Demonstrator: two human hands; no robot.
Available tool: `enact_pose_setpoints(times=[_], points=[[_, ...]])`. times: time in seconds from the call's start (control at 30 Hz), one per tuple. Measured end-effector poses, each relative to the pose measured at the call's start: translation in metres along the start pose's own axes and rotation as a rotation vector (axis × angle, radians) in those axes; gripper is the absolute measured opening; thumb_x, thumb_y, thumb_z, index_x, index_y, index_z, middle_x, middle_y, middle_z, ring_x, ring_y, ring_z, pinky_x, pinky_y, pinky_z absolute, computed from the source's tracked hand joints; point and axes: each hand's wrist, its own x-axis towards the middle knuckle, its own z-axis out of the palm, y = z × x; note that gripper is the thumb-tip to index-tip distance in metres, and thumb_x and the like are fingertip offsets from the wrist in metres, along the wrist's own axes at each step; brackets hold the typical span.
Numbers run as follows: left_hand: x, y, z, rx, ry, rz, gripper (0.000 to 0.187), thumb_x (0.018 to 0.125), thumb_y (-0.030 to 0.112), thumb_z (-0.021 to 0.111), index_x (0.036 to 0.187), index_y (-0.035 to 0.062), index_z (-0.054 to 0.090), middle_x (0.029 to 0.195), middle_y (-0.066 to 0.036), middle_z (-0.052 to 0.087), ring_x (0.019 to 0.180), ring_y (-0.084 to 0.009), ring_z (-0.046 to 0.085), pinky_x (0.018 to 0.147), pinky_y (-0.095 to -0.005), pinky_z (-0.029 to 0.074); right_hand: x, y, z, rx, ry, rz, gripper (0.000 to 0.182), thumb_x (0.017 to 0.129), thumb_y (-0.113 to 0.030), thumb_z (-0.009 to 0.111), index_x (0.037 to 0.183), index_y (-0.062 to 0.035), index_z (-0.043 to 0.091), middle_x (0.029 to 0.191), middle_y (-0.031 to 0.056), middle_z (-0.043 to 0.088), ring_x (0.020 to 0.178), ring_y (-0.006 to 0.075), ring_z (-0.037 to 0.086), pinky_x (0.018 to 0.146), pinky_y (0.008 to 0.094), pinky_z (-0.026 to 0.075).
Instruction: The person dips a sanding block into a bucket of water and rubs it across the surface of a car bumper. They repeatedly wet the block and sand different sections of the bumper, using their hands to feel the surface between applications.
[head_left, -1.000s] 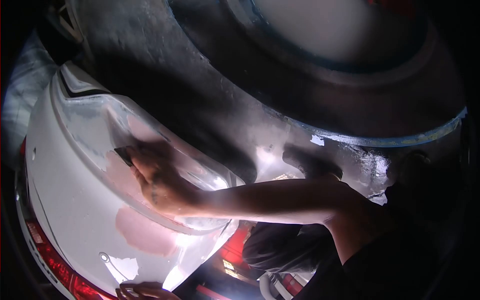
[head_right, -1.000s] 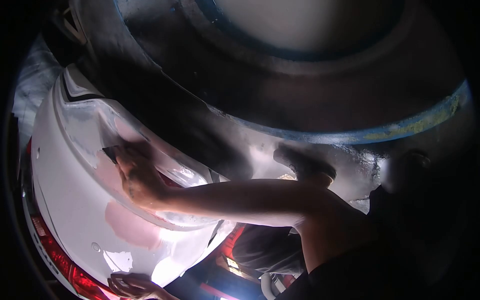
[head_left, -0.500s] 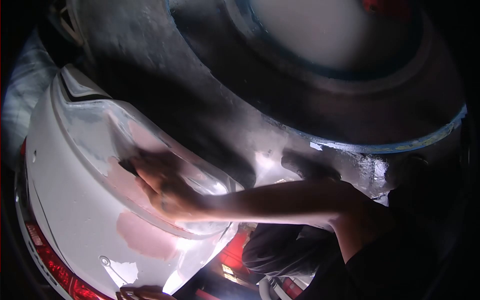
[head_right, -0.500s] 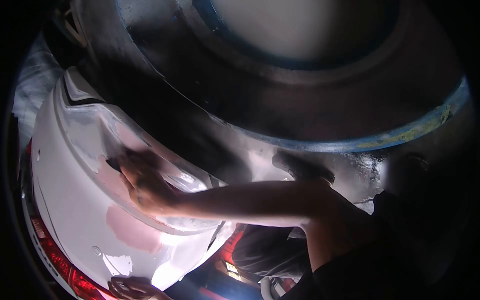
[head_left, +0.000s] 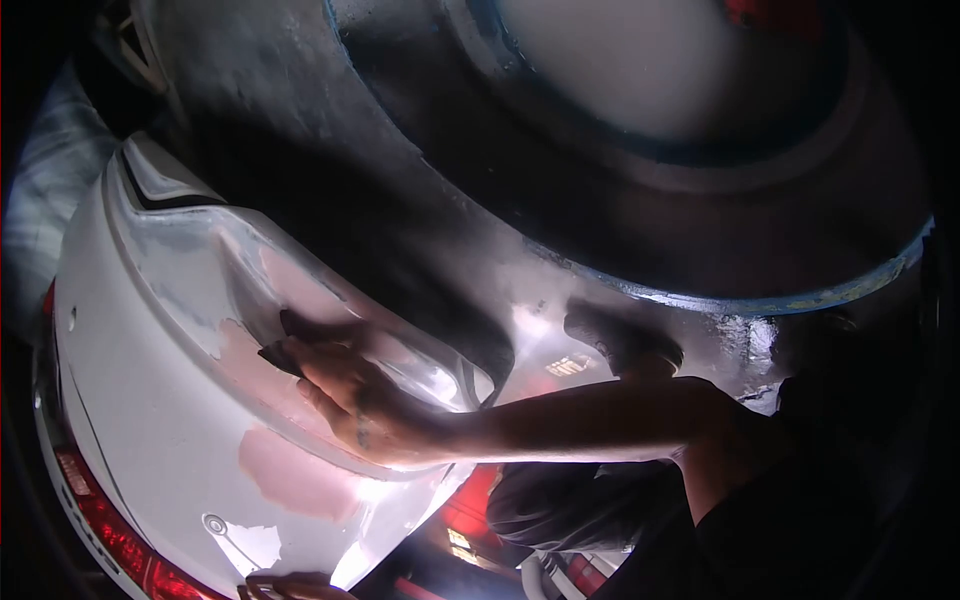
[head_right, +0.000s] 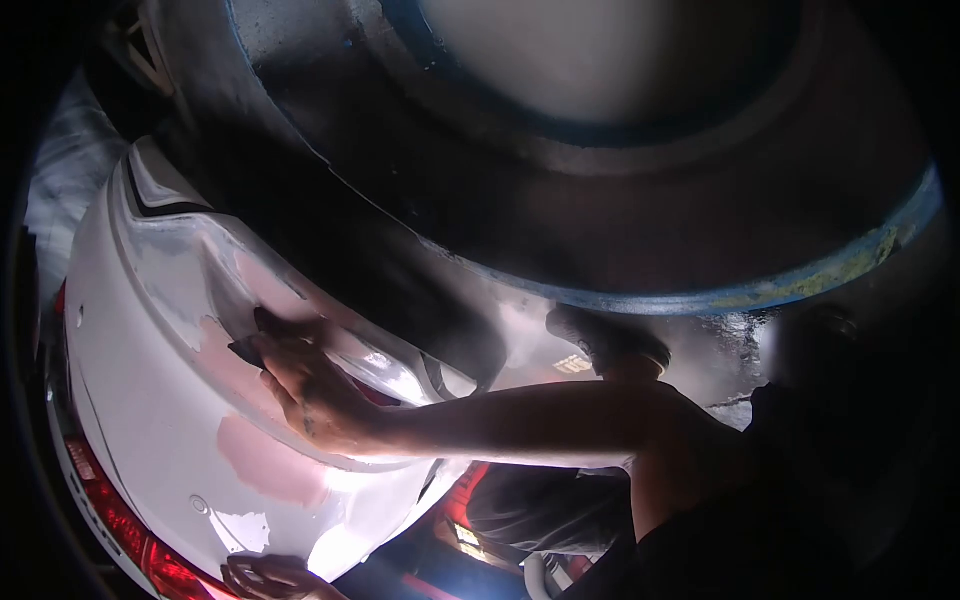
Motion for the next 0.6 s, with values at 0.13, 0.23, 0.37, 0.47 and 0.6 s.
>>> enact_pose_setpoints(times=[0.13, 0.23, 0.37, 0.47, 0.6], points=[[0.003, 0.007, -0.008, -0.011, -0.132, -0.217, 0.041, 0.109, 0.038, 0.043, 0.103, 0.0041, 0.065, 0.102, -0.013, 0.067, 0.092, -0.0261, 0.065, 0.089, -0.0473, 0.051, 0.025, 0.004, 0.01, -0.076, -0.1, 0.084, 0.034, 0.1, -0.006, 0.061, 0.131, 0.005, 0.056, 0.118, 0.0204, 0.064, 0.118, 0.034, 0.06, 0.102, 0.044, 0.048], [0.037, 0.018, -0.012, 0.196, -0.498, -0.592, 0.04, 0.109, 0.04, 0.045, 0.106, 0.0047, 0.064, 0.103, -0.012, 0.068, 0.089, -0.0248, 0.065, 0.082, -0.0399, 0.053, 0.008, 0.004, 0.004, -0.077, -0.009, -0.05, 0.034, 0.098, -0.006, 0.062, 0.129, 0.0062, 0.056, 0.113, 0.0214, 0.063, 0.11, 0.0354, 0.06, 0.095, 0.0447, 0.05], [0.017, 0.012, -0.003, 0.227, -0.351, -0.398, 0.039, 0.11, 0.04, 0.045, 0.108, 0.0055, 0.063, 0.104, -0.012, 0.068, 0.086, -0.0238, 0.065, 0.077, -0.0352, 0.053, 0.017, 0.008, 0.008, -0.092, -0.044, -0.002, 0.037, 0.098, -0.006, 0.062, 0.133, 0.0058, 0.055, 0.119, 0.0228, 0.062, 0.109, 0.0364, 0.059, 0.095, 0.0435, 0.051], [-0.007, -0.003, -0.008, -0.326, -0.174, -0.363, 0.036, 0.11, 0.039, 0.045, 0.109, 0.0065, 0.063, 0.106, -0.011, 0.067, 0.087, -0.024, 0.065, 0.081, -0.0393, 0.053, 0.019, 0.001, -0.001, -0.042, -0.249, 0.176, 0.043, 0.1, -0.008, 0.062, 0.139, 0.0054, 0.052, 0.132, 0.023, 0.061, 0.121, 0.0351, 0.058, 0.104, 0.0416, 0.05], [0.002, 0.003, -0.003, 0.059, -0.054, -0.095, 0.039, 0.11, 0.039, 0.042, 0.108, 0.0061, 0.063, 0.106, -0.011, 0.067, 0.087, -0.0244, 0.065, 0.082, -0.0415, 0.054, -0.004, 0.009, 0.004, -0.096, -0.045, -0.022, 0.044, 0.098, -0.008, 0.063, 0.139, 0.0063, 0.052, 0.125, 0.0224, 0.063, 0.116, 0.0364, 0.059, 0.1, 0.0426, 0.049]])
